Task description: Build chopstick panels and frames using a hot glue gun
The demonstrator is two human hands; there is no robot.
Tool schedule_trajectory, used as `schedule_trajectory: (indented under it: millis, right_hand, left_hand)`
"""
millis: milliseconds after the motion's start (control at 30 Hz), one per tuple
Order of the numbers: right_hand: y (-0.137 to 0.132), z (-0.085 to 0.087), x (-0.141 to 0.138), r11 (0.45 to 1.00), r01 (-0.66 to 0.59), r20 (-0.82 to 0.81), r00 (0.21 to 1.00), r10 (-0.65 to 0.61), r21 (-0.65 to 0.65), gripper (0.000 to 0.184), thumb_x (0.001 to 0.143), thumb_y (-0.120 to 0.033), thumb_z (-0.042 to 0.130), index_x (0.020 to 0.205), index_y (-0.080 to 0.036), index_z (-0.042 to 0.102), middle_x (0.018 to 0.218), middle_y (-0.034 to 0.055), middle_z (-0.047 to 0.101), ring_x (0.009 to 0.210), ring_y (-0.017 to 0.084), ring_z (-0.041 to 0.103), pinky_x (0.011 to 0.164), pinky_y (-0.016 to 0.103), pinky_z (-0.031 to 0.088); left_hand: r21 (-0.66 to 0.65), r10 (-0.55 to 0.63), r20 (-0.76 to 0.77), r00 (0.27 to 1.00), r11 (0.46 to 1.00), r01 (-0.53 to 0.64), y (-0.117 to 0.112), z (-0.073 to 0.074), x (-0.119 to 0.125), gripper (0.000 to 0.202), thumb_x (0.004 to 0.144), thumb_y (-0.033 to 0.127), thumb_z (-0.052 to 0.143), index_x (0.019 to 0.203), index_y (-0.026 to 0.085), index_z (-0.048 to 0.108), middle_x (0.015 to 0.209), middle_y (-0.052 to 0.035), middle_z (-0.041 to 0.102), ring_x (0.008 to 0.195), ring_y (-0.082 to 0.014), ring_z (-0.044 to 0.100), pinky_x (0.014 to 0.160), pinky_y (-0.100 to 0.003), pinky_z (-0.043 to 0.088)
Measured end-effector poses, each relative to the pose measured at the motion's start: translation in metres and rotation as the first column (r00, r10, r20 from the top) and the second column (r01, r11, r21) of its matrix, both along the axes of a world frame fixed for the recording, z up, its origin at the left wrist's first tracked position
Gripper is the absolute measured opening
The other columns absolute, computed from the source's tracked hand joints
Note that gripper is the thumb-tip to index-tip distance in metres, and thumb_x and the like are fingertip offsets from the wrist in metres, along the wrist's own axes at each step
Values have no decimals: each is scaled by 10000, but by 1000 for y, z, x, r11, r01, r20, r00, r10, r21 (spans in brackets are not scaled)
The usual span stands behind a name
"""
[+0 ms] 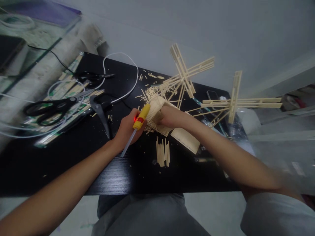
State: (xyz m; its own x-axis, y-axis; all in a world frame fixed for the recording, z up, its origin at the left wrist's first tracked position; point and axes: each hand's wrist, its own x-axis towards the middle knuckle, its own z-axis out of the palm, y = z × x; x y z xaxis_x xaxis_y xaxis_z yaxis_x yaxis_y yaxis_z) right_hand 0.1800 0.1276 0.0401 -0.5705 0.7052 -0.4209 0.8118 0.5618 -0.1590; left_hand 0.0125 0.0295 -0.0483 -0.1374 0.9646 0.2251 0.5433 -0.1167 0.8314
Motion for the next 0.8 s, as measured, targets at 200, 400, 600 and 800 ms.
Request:
schedule_trajectory:
  millis: [200, 400, 600, 800]
  right_hand:
    - [0, -3, 2, 1000, 17, -18, 1000, -17, 27, 456, 837, -198, 743, 1289, -135, 725, 1277, 169, 755, 1134, 312, 714, 919, 365, 560]
    - [-10, -5, 6, 992, 48, -12, 999, -47, 121, 427, 880, -216, 707, 1286, -84, 701, 1270, 223, 730, 1169, 353, 698, 936, 411, 562]
    - [-18, -5, 10, 980, 62, 20, 998, -67, 188, 332, 928, -312, 675, 1156, -77, 734, 1133, 234, 751, 1059, 368, 721, 867, 445, 557]
    - [-18, -9, 11, 965, 47, -6, 999, -47, 258, 409, 981, -390, 674, 1236, -70, 683, 1178, 230, 745, 1100, 382, 710, 890, 445, 539]
  left_hand:
    - [1, -6, 7, 1000, 1000, 6, 0, 1, 0, 189, 889, 336, 629, 871, 245, 464, 661, 46, 549, 568, -133, 509, 583, -291, 387]
    - [-1, 1, 8, 1000, 1000, -1, 0, 0, 0, 186, 882, 332, 635, 873, 248, 469, 674, 40, 561, 584, -144, 523, 594, -301, 390]
    - [-13, -3, 20, 1000, 1000, 3, 0, 0, 0, 187, 880, 335, 638, 868, 249, 473, 671, 46, 559, 576, -138, 522, 587, -298, 390]
    - [-10, -2, 30, 1000, 1000, 2, 1, 0, 0, 178, 881, 340, 636, 869, 247, 484, 676, 46, 560, 577, -137, 526, 582, -297, 390]
